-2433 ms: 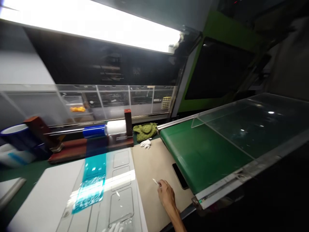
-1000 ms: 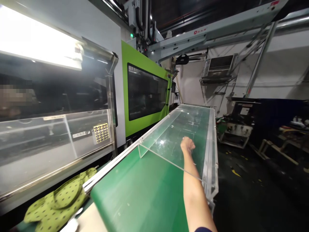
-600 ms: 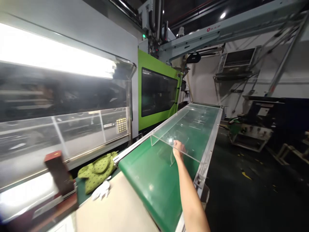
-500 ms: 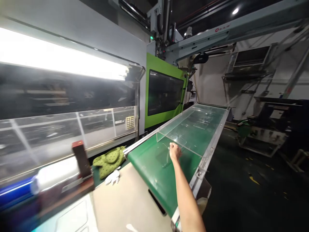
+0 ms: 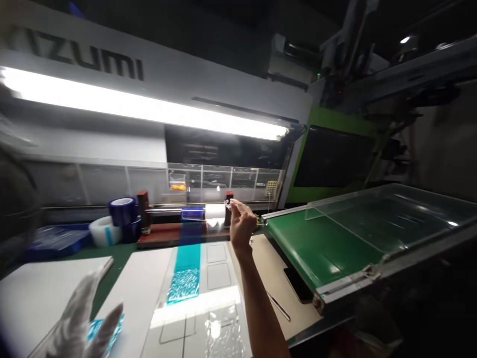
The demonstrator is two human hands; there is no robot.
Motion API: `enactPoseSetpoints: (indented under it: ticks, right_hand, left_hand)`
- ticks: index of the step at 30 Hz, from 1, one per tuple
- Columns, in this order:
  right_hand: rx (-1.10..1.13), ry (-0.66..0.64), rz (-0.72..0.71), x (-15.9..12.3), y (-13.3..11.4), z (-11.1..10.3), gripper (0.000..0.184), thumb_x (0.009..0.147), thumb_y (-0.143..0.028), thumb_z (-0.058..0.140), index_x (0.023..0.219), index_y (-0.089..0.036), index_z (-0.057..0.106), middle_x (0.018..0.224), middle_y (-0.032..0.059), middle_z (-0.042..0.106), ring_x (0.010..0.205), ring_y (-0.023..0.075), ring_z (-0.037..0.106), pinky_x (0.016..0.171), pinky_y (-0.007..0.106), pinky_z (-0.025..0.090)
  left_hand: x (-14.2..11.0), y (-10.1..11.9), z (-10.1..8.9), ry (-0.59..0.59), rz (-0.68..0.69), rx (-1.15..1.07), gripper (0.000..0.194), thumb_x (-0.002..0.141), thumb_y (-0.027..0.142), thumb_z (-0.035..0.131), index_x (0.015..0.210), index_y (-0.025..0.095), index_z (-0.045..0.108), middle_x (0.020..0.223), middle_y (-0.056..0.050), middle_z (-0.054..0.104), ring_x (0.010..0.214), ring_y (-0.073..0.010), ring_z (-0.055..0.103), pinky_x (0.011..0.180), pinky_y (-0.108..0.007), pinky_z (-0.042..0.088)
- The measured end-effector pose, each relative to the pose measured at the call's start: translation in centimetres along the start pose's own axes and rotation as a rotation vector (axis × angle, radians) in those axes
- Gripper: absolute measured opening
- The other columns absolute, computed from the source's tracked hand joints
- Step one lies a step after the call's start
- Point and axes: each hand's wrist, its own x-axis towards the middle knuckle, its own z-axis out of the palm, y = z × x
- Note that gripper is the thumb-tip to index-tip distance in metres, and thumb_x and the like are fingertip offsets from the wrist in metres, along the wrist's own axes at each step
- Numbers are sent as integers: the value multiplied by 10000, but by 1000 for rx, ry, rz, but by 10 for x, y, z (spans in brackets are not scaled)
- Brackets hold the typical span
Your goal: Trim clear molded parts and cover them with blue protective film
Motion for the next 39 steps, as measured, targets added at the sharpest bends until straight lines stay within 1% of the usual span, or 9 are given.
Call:
enactPoseSetpoints:
  ticks: [3,6,10,14,20,25,29,34,39]
  right_hand:
    - [120,85,-106,3,-68,6,268,911,-349,484,951,-182,690,869,54,726,798,171,668,729,278,489]
    - [238,153,-183,1,-117,8,236,908,-325,500,957,-188,686,851,36,725,784,159,671,702,278,499]
    - [345,212,-225,-8,-162,6,199,901,-305,523,928,-201,690,835,11,724,759,142,672,691,274,499]
    - [369,210,-248,-21,-192,-2,200,900,-319,523,936,-211,688,811,-2,720,752,140,671,659,269,498]
    - [423,190,-251,-37,-221,-19,202,903,-314,513,940,-212,683,807,-1,716,748,144,676,594,259,493]
    - [421,211,-259,-41,-237,-32,205,909,-326,503,931,-220,677,786,-11,716,729,144,678,586,268,499]
    - [421,271,-281,-40,-241,-45,175,902,-314,524,928,-234,677,784,-22,719,706,138,676,591,274,503]
    - [429,309,-280,-41,-242,-57,173,896,-328,531,926,-242,677,757,-26,715,696,144,674,565,277,495]
    - [432,305,-244,-39,-246,-66,188,897,-346,520,926,-250,679,754,-22,711,671,150,666,546,288,485]
  left_hand:
    - [19,7,-40,186,-12,-6,650,871,459,468,1441,342,180,1510,8,237,1381,-282,196,1121,-540,234]
    - [38,26,-79,263,-14,-77,624,852,469,494,1419,347,263,1507,36,252,1385,-274,193,1136,-511,223]
    - [51,51,-123,315,8,-190,550,886,457,457,1401,341,301,1506,19,262,1379,-265,215,1116,-517,258]
    - [62,67,-148,361,114,-261,441,954,391,363,1380,275,363,1474,2,336,1358,-218,275,1134,-456,240]
    - [87,85,-158,377,301,-350,507,999,363,66,1391,183,334,1457,4,361,1371,-124,224,1131,-282,212]
    - [97,106,-161,381,314,-287,663,931,231,-203,1411,145,247,1484,18,290,1370,-84,184,1098,-269,232]
    - [100,118,-166,390,395,-394,675,947,259,-158,1333,110,375,1410,24,414,1352,-107,247,1100,-320,241]
    - [105,122,-173,387,504,-565,667,968,392,-44,1194,227,561,1346,25,499,1365,-165,261,1151,-400,199]
    - [110,137,-180,362,553,-653,658,976,413,9,1136,198,609,1304,-11,544,1340,-172,321,1161,-408,195]
